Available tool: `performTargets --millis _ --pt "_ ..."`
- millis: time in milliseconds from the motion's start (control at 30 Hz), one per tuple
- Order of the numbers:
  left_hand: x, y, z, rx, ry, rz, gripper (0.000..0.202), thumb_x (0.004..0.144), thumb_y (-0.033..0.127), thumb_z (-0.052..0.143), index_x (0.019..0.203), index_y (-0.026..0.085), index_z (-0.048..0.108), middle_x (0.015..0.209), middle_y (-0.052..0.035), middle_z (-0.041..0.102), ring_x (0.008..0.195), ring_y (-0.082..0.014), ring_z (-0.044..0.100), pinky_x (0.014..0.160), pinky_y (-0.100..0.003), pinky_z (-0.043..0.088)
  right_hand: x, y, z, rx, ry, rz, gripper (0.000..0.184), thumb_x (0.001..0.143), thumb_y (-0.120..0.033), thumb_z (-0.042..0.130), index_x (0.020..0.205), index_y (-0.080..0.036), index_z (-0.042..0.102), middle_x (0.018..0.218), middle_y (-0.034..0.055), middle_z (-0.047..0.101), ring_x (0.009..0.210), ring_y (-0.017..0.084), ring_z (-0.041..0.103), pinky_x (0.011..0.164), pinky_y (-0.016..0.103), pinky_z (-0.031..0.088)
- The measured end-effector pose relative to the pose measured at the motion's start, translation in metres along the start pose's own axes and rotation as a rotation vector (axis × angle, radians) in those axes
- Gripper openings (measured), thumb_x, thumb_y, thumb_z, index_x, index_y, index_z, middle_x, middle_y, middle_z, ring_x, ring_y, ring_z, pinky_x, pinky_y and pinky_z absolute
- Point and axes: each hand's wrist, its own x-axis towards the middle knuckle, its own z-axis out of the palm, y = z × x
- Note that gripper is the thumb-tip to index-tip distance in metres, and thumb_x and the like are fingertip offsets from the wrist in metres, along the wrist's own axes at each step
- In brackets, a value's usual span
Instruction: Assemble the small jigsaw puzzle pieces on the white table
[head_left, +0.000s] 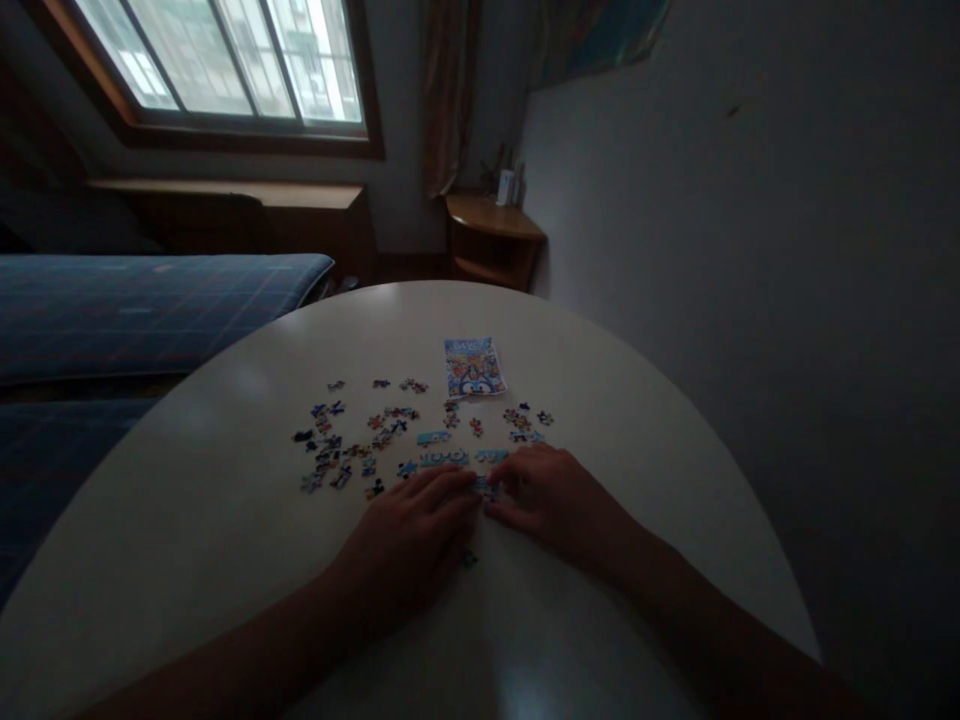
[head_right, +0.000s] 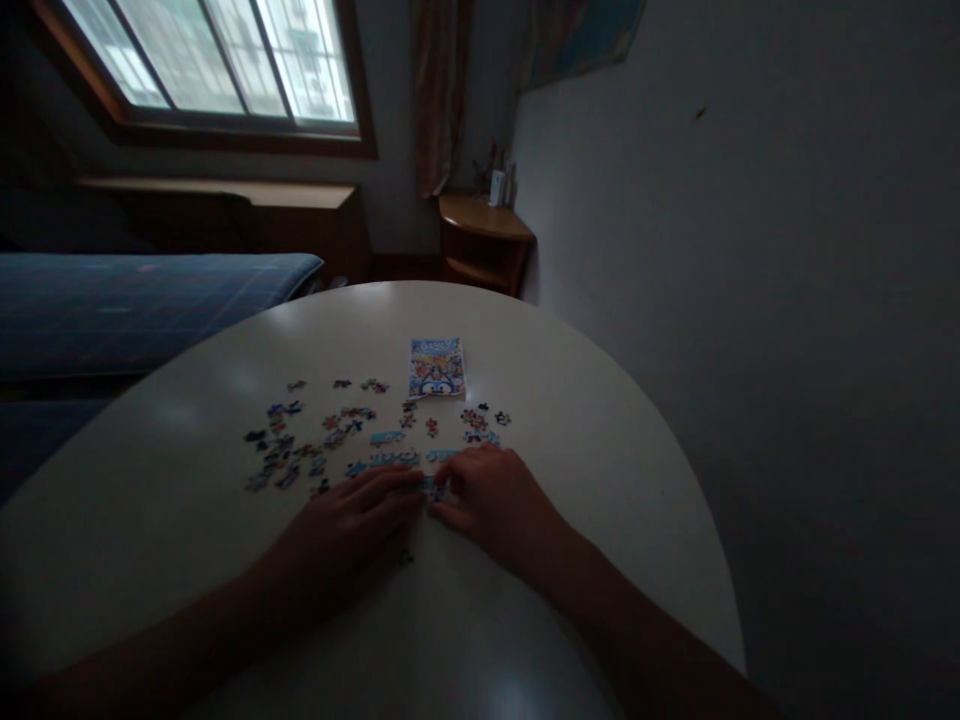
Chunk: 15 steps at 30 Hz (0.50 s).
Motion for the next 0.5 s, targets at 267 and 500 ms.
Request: performTargets --millis 267,500 --pt "-0.001 0.002 -0.001 0.079 -0.039 0.005 0.04 0.09 0.014 0.054 0.129 0.024 0.058 0.134 -0.011 0.059 0.123 -0.0311 0.056 0.096 -0.053 0.054 0.0 0.001 -0.001 -0.003 0.002 -0.008 0.021 0.076 -0.028 0.08 0.094 -0.021 0.071 0.081 0.003 0.07 0.081 0.021 0.063 0.076 0.035 0.047" --pt "-0.001 0.002 -0.002 0.091 -0.043 0.015 0.038 0.09 0.016 0.054 0.127 0.023 0.058 0.134 -0.0106 0.059 0.123 -0.0304 0.055 0.099 -0.052 0.052 -0.002 0.004 -0.01 0.026 0.021 0.025 0.024 0.071 -0.022 0.081 0.093 -0.021 0.071 0.077 0.001 0.068 0.076 0.018 0.063 0.07 0.031 0.047"
